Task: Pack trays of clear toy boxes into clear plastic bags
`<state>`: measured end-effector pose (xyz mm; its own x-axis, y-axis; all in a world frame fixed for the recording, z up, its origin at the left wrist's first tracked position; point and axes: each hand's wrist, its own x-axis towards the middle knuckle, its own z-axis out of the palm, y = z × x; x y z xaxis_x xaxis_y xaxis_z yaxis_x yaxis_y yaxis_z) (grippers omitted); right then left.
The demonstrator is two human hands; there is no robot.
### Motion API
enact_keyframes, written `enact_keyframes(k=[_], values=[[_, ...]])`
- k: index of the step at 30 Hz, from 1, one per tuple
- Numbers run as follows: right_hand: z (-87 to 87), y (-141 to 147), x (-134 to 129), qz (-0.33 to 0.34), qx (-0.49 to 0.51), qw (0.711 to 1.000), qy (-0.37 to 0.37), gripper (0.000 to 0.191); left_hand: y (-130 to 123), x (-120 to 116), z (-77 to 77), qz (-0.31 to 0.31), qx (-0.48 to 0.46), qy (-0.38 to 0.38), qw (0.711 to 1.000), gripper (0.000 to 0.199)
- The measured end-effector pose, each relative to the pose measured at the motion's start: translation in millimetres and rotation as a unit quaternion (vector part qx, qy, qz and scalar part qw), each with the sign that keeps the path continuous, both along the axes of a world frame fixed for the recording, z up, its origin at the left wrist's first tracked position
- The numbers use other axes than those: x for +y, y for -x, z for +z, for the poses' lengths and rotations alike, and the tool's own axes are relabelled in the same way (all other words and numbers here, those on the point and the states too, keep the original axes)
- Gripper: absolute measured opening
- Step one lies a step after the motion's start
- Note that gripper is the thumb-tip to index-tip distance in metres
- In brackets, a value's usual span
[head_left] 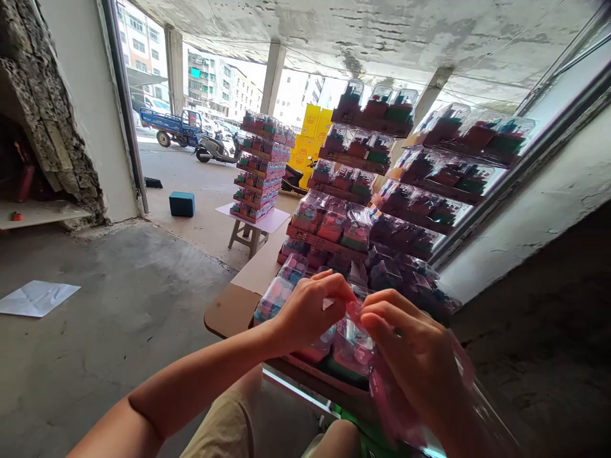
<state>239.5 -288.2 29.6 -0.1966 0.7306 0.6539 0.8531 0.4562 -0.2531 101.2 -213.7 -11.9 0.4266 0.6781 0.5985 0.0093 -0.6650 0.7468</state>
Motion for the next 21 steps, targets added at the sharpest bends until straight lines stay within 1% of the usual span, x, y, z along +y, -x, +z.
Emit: enact_keyframes(k=[2,3,4,6,7,8,9,10,12,14,15,17,18,20,21], values=[[-0.1,-4.2,-0.2,-0.031,0.041,0.998,0.040,0.026,3.6,0.2,-6.0,-0.023,-0.031,-0.027,0.999,0.011],[-0.3,-9.2,0.0,-0.044,0.052,0.995,0.070,0.025,6.8,-0.4,-9.6,-0.038,-0.041,-0.040,0.998,0.011],[-1.1,-16.1,0.2,-0.046,0.055,0.991,0.115,0.027,10.9,-1.6,-13.6,-0.058,-0.044,-0.053,0.996,0.012],[-5.8,-33.7,1.4,-0.018,0.042,0.972,0.229,0.032,21.0,-5.6,-23.1,-0.101,-0.032,-0.071,0.992,0.012],[-10.4,-43.6,2.9,-0.003,0.030,0.961,0.274,0.033,26.3,-8.4,-28.6,-0.122,-0.026,-0.072,0.990,0.013],[-16.5,-53.4,5.6,0.003,0.017,0.956,0.294,0.033,31.3,-11.6,-34.4,-0.140,-0.022,-0.066,0.988,0.013],[-23.8,-62.7,9.7,-0.003,0.002,0.957,0.288,0.034,35.7,-15.1,-40.4,-0.154,-0.020,-0.054,0.986,0.014],[-32.0,-70.9,15.4,-0.020,-0.014,0.966,0.259,0.034,39.4,-18.9,-46.4,-0.166,-0.019,-0.038,0.985,0.015],[-49.1,-83.3,31.2,-0.065,-0.047,0.983,0.166,0.036,44.2,-26.7,-58.0,-0.181,-0.010,-0.007,0.983,0.017],[-63.7,-89.2,50.1,-0.098,-0.083,0.988,0.089,0.041,46.6,-34.5,-68.1,-0.196,0.006,0.017,0.981,0.018],[-69.3,-89.9,59.3,-0.106,-0.101,0.987,0.068,0.043,47.2,-38.3,-72.4,-0.205,0.015,0.027,0.978,0.019],[-77.1,-88.0,74.9,-0.099,-0.136,0.984,0.062,0.041,48.4,-45.4,-79.6,-0.227,0.040,0.045,0.972,0.020],[-79.7,-85.9,80.6,-0.087,-0.151,0.982,0.072,0.034,49.1,-48.3,-82.8,-0.238,0.053,0.055,0.968,0.022],[-83.2,-80.7,86.7,-0.062,-0.172,0.979,0.090,0.013,50.8,-52.1,-89.5,-0.257,0.071,0.084,0.960,0.025],[-84.2,-78.0,87.1,-0.055,-0.176,0.979,0.088,0.010,51.8,-52.6,-93.3,-0.270,0.072,0.105,0.954,0.026]])
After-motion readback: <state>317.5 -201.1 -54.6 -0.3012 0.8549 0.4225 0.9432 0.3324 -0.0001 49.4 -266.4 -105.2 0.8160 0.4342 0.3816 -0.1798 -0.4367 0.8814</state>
